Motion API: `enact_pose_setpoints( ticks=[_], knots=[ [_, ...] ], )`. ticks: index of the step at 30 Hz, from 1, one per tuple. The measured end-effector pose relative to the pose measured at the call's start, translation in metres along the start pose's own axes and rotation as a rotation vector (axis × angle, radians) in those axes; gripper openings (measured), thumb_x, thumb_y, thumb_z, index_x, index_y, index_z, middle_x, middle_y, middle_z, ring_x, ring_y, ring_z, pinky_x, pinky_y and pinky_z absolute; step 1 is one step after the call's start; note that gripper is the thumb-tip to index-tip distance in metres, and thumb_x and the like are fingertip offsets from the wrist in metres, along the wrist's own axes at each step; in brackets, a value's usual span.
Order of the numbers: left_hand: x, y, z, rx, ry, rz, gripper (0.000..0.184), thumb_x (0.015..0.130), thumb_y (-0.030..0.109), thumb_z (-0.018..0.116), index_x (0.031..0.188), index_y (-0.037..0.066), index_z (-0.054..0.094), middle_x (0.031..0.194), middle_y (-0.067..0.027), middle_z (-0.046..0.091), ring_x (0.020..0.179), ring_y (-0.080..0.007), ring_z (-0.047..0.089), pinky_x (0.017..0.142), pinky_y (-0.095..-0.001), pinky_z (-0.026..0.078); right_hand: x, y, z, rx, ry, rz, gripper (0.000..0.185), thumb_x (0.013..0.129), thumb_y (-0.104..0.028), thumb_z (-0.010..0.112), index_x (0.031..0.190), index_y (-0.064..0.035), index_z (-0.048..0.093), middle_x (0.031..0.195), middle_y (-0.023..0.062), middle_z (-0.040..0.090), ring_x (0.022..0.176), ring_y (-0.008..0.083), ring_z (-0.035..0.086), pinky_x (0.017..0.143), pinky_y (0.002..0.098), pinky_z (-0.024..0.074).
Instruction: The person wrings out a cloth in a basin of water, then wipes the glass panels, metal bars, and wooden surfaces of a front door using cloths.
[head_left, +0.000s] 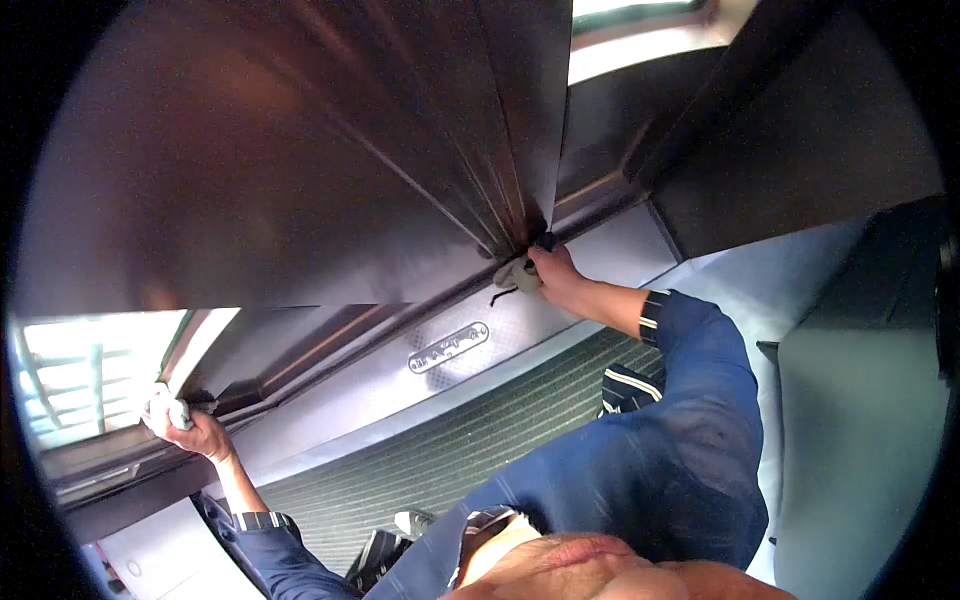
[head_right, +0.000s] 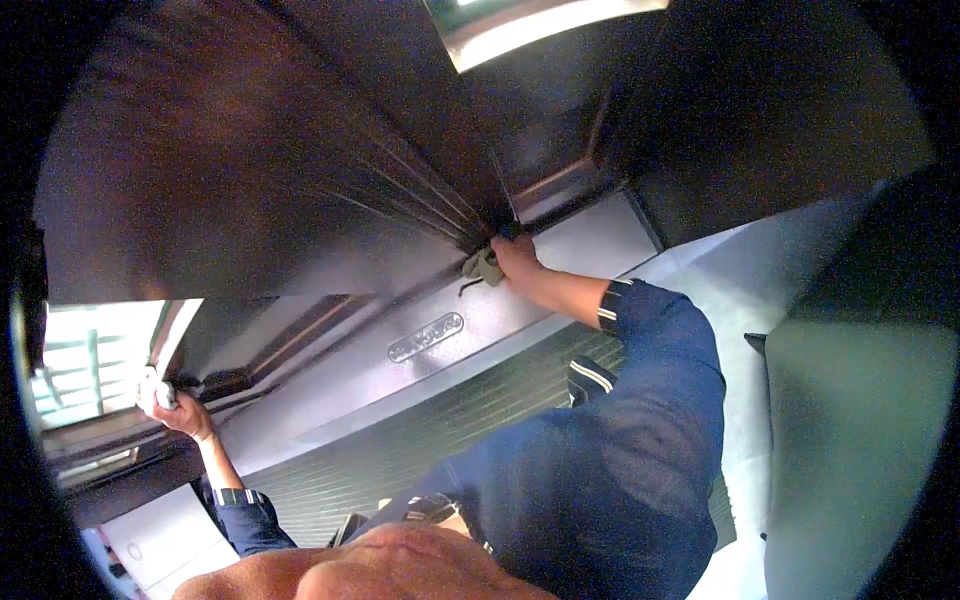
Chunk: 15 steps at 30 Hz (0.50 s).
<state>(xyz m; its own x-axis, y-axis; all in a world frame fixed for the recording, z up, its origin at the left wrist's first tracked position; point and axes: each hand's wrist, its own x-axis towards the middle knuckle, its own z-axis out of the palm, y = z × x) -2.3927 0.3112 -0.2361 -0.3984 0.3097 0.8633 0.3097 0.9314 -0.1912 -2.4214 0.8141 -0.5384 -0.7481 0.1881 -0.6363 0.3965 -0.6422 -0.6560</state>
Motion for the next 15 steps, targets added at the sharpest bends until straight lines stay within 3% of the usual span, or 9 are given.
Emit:
enact_pose_setpoints(
  ticks=[3,4,6,8,9,11,13,15],
  knots=[
    [0.0,-0.002,0.004,-0.026,0.043,0.014,0.051,0.067,-0.015,0.042,0.114,0.003,0.048,0.117,-0.015,0.052,0.119,-0.0374,0.042,0.104,-0.051,0.027,-0.067,-0.077,0.019,-0.021,-0.171,0.064,0.024,0.088,-0.014,0.054,0.109,-0.0023,0.05,0.095,0.0104,0.059,0.084,0.0218,0.058,0.072,0.0366,0.0482],
    [-0.002,0.002,0.005,0.017,0.05,-0.011,0.054,0.063,-0.016,0.043,0.113,0.003,0.049,0.117,-0.016,0.052,0.12,-0.0369,0.042,0.104,-0.0517,0.027,-0.078,-0.092,0.024,0.028,-0.157,-0.005,0.025,0.086,-0.012,0.056,0.108,-0.0012,0.05,0.094,0.0104,0.059,0.084,0.0216,0.059,0.07,0.0347,0.0486],
    [0.003,0.013,0.01,-0.077,0.132,-0.047,0.055,0.061,-0.017,0.042,0.112,0.003,0.049,0.117,-0.0168,0.051,0.12,-0.0364,0.042,0.104,-0.0514,0.028,-0.121,-0.135,0.034,-0.01,-0.221,-0.215,0.025,0.082,-0.007,0.055,0.106,-0.0006,0.05,0.093,0.0109,0.059,0.083,0.0211,0.059,0.069,0.0332,0.0482],
    [0.003,0.016,0.012,-0.098,0.166,-0.115,0.057,0.058,-0.019,0.041,0.11,0.002,0.051,0.117,-0.0181,0.05,0.119,-0.0361,0.043,0.105,-0.0491,0.029,-0.13,-0.161,0.032,-0.143,-0.203,-0.564,0.018,0.079,-0.005,0.053,0.097,-0.0015,0.052,0.084,0.0048,0.056,0.073,0.0135,0.053,0.061,0.0284,0.0455],
    [0.003,0.017,0.008,-0.065,0.169,-0.104,0.048,0.064,-0.018,0.046,0.107,0.002,0.055,0.115,-0.0167,0.052,0.117,-0.0362,0.045,0.097,-0.0479,0.035,-0.17,-0.183,0.056,-0.19,-0.252,-0.877,0.012,0.08,-0.005,0.053,0.092,-0.0028,0.053,0.082,0.0016,0.054,0.07,0.0084,0.05,0.057,0.0244,0.0432],
    [-0.003,0.024,0.007,-0.195,0.172,-0.211,0.045,0.063,-0.017,0.049,0.104,0.001,0.056,0.113,-0.0158,0.053,0.115,-0.035,0.047,0.096,-0.0464,0.037,-0.199,-0.203,0.076,-0.083,-0.295,-0.983,0.019,0.08,-0.002,0.053,0.099,-0.0029,0.054,0.086,0.0004,0.055,0.075,0.007,0.051,0.066,0.0222,0.0445],
    [-0.017,0.032,0.005,-0.375,0.097,-0.257,0.043,0.065,-0.015,0.053,0.104,0.001,0.057,0.112,-0.0155,0.055,0.111,-0.0326,0.05,0.095,-0.0433,0.039,-0.225,-0.206,0.11,-0.3,-0.176,-1.321,0.027,0.081,0.0,0.052,0.108,-0.0015,0.053,0.092,0.0013,0.056,0.082,0.0078,0.052,0.074,0.022,0.0446],
    [-0.022,0.065,-0.015,-0.707,-0.124,-0.396,0.035,0.071,-0.01,0.058,0.104,0.001,0.057,0.112,-0.0157,0.056,0.11,-0.0307,0.052,0.094,-0.0414,0.04,-0.258,-0.195,0.139,-0.437,-0.324,-1.382,0.036,0.08,0.002,0.052,0.115,-0.0017,0.048,0.098,0.0029,0.057,0.089,0.0115,0.053,0.083,0.0268,0.0438]
  ],
)
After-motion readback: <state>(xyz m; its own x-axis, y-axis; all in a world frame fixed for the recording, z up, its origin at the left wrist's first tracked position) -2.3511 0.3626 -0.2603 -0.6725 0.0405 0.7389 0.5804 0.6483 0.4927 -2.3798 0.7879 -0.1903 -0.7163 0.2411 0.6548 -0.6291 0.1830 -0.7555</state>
